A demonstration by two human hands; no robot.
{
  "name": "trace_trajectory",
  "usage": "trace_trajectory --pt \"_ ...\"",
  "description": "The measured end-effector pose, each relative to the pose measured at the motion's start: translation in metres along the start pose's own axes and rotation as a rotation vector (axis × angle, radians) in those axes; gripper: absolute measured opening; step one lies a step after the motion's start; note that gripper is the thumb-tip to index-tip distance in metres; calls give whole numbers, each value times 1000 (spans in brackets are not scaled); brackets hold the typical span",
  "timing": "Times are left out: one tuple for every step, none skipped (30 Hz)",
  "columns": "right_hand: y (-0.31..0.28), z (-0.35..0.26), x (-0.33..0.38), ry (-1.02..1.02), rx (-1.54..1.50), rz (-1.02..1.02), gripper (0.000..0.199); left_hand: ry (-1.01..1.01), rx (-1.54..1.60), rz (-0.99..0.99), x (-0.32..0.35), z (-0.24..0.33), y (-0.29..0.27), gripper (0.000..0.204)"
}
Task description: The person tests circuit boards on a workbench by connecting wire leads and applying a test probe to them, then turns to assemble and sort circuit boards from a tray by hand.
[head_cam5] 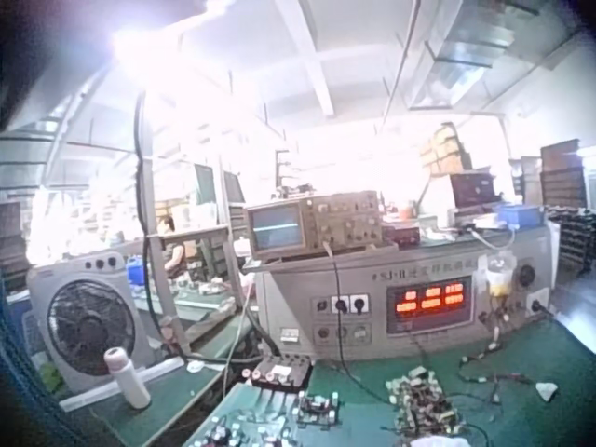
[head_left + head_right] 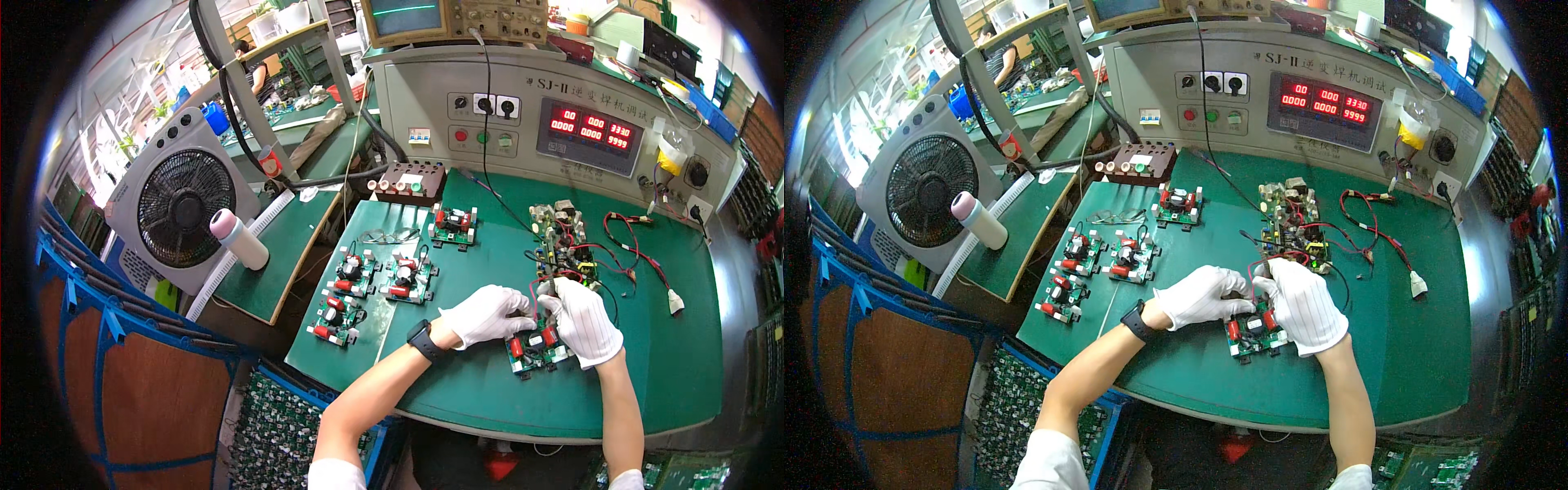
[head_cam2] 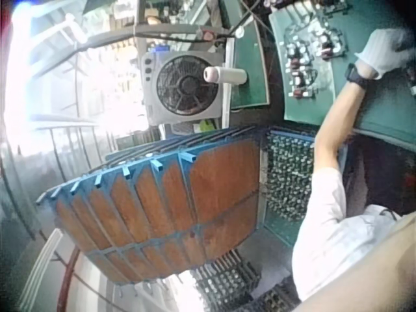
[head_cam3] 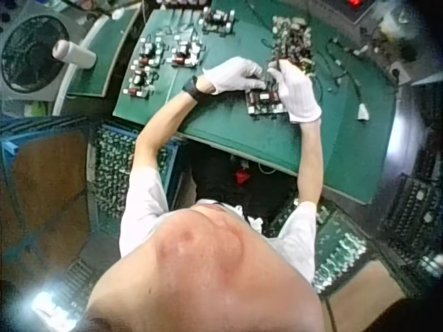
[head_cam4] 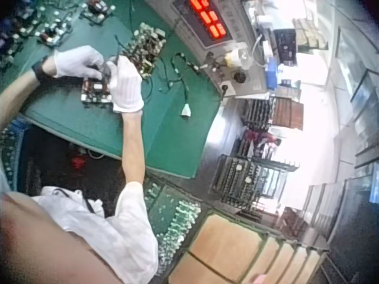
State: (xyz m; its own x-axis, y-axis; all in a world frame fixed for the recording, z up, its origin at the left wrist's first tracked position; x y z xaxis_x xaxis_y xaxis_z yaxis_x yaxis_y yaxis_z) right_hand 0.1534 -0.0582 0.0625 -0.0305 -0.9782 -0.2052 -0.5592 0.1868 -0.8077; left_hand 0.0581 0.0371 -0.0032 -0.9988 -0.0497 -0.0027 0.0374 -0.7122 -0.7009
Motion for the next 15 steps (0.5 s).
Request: trace_trajectory --pt "-1 -3 0 -39 2 13 13 0 -20 -2 0 0 1 29" --pt "0 -5 -1 -54 28 -1 13 0 1 -6 0 -1 2 29" --pt "1 -7 -2 -76 49 -15 13 -48 40 -41 -1 -6 5 29" --pt "3 -7 -3 -73 83 -37 13 -97 76 -75 -2 -10 8 29" --pt "4 -6 -3 -65 89 -35 13 -96 75 -74 -2 -10 7 29" --pt "3 -7 -2 -72 84 -23 13 -60 72 -47 -2 -6 5 29" --pt "2 -6 -1 -78 76 -14 13 -39 47 -34 -2 -2 5 28" --pt "3 -7 -1 -80 81 -13 13 -24 71 -18 -1 1 2 28" --pt "3 -5 -1 -76 70 -7 13 -23 59 -20 -1 3 1 28" --pt "3 -3 -1 -60 51 -5 13 -35 22 -31 0 5 0 28" --pt "5 -2 0 -64 54 -7 13 -24 56 -27 1 7 -1 28" --pt "4 0 0 -73 56 22 14 -17 49 -15 2 9 -4 28" --pt "4 2 2 -69 58 34 15 -11 33 -12 4 10 -4 28" --pt "6 -6 3 -203 229 28 26 42 91 20 4 13 -7 27" --pt "9 -16 9 -331 483 65 37 95 -36 79 7 17 -12 25"
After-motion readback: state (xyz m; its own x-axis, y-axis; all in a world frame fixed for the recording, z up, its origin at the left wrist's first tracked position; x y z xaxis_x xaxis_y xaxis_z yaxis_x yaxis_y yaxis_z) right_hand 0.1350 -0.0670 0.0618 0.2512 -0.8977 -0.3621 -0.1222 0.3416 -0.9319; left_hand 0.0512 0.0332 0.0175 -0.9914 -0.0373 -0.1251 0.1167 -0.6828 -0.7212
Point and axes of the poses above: each hand's wrist, its own x-axis away from the middle knuckle, its own y-axis out of the palm, z = x × y, the point moved 8 cm from there along -x, towards the middle knuckle, and after that the axes turned 11 degrees about -z, right-handed, at the moved point
